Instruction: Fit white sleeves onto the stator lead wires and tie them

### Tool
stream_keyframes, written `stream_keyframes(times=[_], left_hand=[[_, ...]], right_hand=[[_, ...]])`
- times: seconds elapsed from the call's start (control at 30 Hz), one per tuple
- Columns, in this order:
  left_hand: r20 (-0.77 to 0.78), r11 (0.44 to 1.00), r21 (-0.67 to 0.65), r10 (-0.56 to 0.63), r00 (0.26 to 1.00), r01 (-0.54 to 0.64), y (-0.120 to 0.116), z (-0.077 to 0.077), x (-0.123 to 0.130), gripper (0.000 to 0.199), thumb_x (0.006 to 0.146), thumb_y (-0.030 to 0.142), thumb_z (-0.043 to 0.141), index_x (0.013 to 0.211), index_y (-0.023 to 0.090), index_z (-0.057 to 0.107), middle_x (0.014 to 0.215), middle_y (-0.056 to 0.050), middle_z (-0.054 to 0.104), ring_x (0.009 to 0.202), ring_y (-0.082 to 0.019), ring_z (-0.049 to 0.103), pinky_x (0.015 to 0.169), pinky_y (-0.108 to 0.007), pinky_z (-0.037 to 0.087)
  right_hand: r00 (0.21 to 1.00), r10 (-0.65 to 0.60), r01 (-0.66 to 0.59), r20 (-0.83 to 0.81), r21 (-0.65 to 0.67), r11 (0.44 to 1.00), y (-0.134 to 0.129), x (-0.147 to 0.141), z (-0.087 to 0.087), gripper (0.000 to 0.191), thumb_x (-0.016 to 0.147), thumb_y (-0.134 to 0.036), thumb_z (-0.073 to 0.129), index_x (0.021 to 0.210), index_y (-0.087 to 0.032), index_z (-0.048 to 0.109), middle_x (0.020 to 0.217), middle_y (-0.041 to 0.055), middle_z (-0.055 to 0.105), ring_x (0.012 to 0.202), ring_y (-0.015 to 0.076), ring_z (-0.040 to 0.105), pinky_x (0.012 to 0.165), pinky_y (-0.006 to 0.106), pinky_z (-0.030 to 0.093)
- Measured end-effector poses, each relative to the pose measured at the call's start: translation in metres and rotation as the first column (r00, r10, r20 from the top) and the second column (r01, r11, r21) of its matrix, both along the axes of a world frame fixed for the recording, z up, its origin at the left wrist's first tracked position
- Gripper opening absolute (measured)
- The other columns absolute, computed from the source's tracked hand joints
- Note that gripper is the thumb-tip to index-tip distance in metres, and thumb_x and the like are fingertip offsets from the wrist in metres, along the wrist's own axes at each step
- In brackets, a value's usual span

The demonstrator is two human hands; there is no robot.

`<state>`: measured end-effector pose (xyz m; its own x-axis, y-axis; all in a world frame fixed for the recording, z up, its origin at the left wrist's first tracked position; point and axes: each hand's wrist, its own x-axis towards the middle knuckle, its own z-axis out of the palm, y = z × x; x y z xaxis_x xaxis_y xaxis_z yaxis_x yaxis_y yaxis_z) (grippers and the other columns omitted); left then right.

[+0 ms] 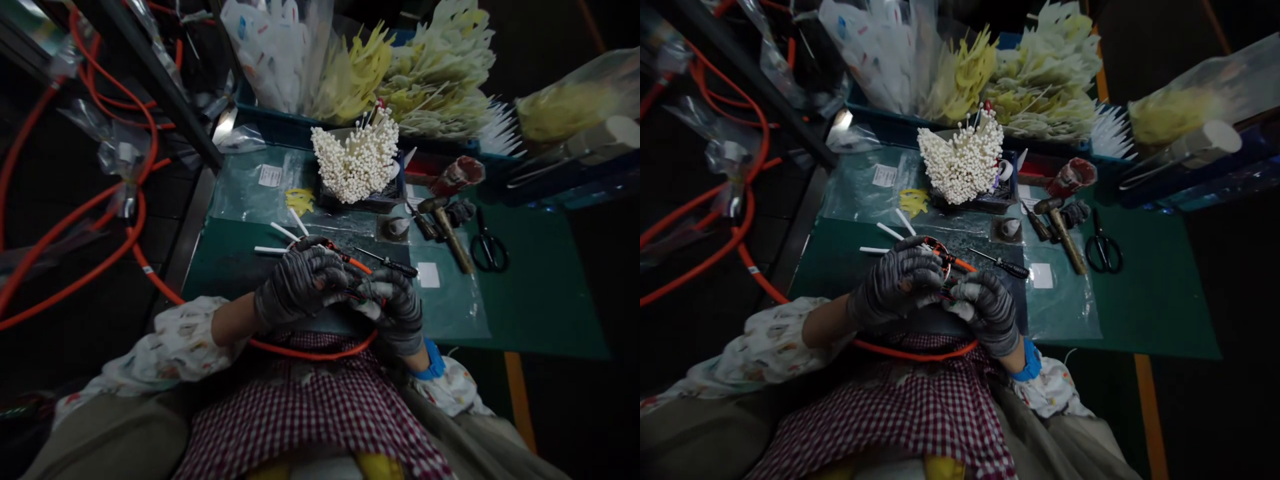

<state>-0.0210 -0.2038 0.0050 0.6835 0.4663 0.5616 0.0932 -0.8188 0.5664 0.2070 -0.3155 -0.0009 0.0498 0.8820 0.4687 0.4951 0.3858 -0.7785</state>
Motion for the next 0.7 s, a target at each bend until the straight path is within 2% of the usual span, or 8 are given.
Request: stream_keyframes(times=[0.13,0.2,0.27,0.37,0.43,0.47,0.57,0.7], left_hand=[[0.091,0.971,0.16,0.162,0.983,-0.175,-0.02,-0.007,0.012,0.003,0.109,0.024,0.065,0.106,0.024,0.067,0.103,-0.002,0.085,0.103,-0.02,0.082,0.119,-0.047,0.061],[0.129,0.968,0.163,0.173,0.976,-0.193,-0.025,-0.008,0.009,0.008,0.107,0.024,0.065,0.114,0.023,0.069,0.107,-0.004,0.086,0.109,-0.022,0.082,0.116,-0.048,0.063],[0.088,0.981,0.066,0.177,0.98,-0.184,-0.017,-0.005,-0.004,0.013,0.107,0.033,0.067,0.116,0.026,0.073,0.11,-0.005,0.086,0.111,-0.024,0.082,0.111,-0.048,0.066],[-0.106,0.924,-0.174,0.326,0.939,-0.34,0.027,0.003,-0.037,0.029,0.111,0.048,0.058,0.107,0.027,0.078,0.11,-0.007,0.085,0.102,-0.023,0.082,0.095,-0.041,0.07],[-0.285,0.823,-0.207,0.467,0.837,-0.53,0.073,0.005,-0.054,0.034,0.109,0.047,0.056,0.118,0.024,0.08,0.12,-0.01,0.084,0.112,-0.027,0.08,0.105,-0.046,0.067],[-0.353,0.8,-0.198,0.481,0.802,-0.567,0.096,0.004,-0.058,0.033,0.104,0.046,0.062,0.117,0.022,0.082,0.122,-0.011,0.083,0.115,-0.03,0.078,0.109,-0.048,0.065],[-0.556,0.775,-0.179,0.428,0.712,-0.606,0.155,-0.006,-0.049,0.033,0.09,0.035,0.075,0.114,0.018,0.088,0.119,-0.013,0.084,0.11,-0.034,0.079,0.107,-0.047,0.064],[-0.788,0.79,-0.01,0.372,0.49,-0.614,0.192,-0.016,-0.011,0.042,0.098,0.041,0.073,0.132,0.019,0.086,0.139,-0.011,0.079,0.122,-0.031,0.076,0.111,-0.036,0.06]], right_hand=[[0.992,-0.12,0.123,-0.045,0.073,0.99,0.008,-0.013,-0.005,0.003,0.102,-0.031,0.085,0.101,-0.032,0.083,0.097,-0.0008,0.081,0.085,0.0204,0.079,0.076,0.035,0.068],[0.975,-0.17,0.187,-0.145,0.111,0.976,0.016,-0.022,-0.011,0.008,0.1,-0.035,0.088,0.099,-0.031,0.081,0.097,-0.0011,0.08,0.085,0.0206,0.078,0.076,0.036,0.067],[0.932,-0.214,0.253,-0.292,0.103,0.962,0.024,-0.033,-0.016,0.014,0.097,-0.039,0.09,0.098,-0.03,0.079,0.102,-0.0004,0.08,0.092,0.0213,0.079,0.082,0.039,0.067],[0.848,-0.235,0.269,-0.475,0.004,0.963,0.033,-0.05,-0.022,0.023,0.1,-0.049,0.088,0.099,-0.03,0.076,0.105,0.0004,0.082,0.099,0.0223,0.079,0.091,0.042,0.067],[0.809,-0.194,0.183,-0.555,-0.076,0.98,0.035,-0.058,-0.025,0.027,0.1,-0.055,0.087,0.1,-0.03,0.075,0.101,0.0002,0.084,0.094,0.0221,0.08,0.087,0.04,0.068],[0.79,-0.162,0.118,-0.592,-0.113,0.987,0.035,-0.06,-0.026,0.029,0.1,-0.056,0.087,0.1,-0.03,0.075,0.099,0.0,0.085,0.091,0.0219,0.081,0.084,0.039,0.069],[0.744,-0.084,-0.054,-0.663,-0.185,0.981,0.031,-0.059,-0.034,0.031,0.096,-0.058,0.09,0.1,-0.03,0.078,0.096,0.0003,0.086,0.087,0.0216,0.081,0.079,0.036,0.069],[0.749,-0.045,-0.128,-0.661,-0.21,0.969,0.028,-0.046,-0.043,0.035,0.093,-0.06,0.093,0.095,-0.029,0.079,0.093,0.0014,0.085,0.084,0.022,0.08,0.077,0.036,0.069]])
